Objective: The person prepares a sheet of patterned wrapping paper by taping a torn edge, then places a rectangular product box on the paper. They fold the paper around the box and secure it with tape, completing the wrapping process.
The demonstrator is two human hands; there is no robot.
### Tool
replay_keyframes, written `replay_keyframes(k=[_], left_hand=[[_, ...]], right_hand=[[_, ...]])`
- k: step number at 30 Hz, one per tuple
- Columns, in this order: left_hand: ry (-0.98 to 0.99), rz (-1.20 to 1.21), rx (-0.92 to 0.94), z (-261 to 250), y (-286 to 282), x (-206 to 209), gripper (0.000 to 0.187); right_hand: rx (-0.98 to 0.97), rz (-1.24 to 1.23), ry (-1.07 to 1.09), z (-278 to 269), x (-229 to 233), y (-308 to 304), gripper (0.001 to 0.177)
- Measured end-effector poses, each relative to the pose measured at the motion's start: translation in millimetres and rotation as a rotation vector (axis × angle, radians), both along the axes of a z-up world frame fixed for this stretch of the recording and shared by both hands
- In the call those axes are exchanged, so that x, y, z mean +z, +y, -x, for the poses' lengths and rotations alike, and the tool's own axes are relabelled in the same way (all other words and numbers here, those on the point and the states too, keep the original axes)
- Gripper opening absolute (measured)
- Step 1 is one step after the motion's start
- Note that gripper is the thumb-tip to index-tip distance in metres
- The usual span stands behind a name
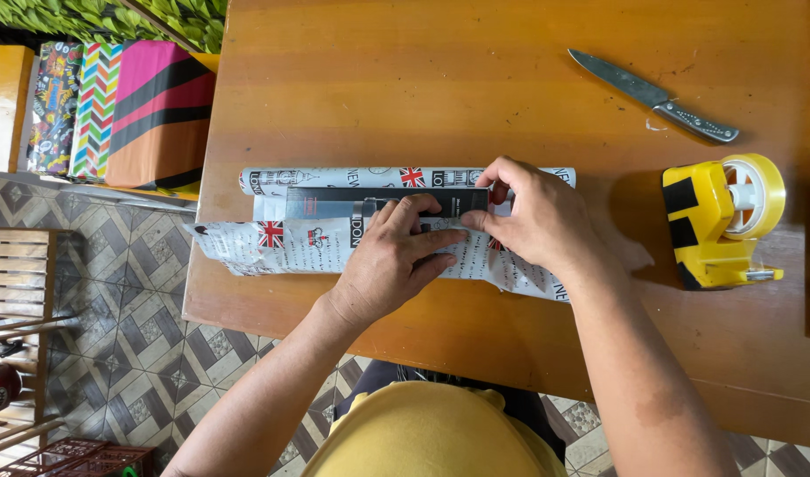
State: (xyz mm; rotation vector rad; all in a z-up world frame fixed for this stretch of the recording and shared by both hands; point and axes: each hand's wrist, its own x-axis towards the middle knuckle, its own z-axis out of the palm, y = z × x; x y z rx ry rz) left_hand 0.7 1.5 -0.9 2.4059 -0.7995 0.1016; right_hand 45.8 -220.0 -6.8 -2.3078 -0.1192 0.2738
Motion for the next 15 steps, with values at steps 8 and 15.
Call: replay_keyframes(k=[8,15], left_hand=[[0.229,0.114,0.006,-3,11,1,0.039],[0.016,-0.180,0.193,-26,87,16,0.047]], right_hand=[[0.036,0.196,-0.392,17,-10,18,0.037],[0.053,0.171,-0.281,15,-6,17,0.038]])
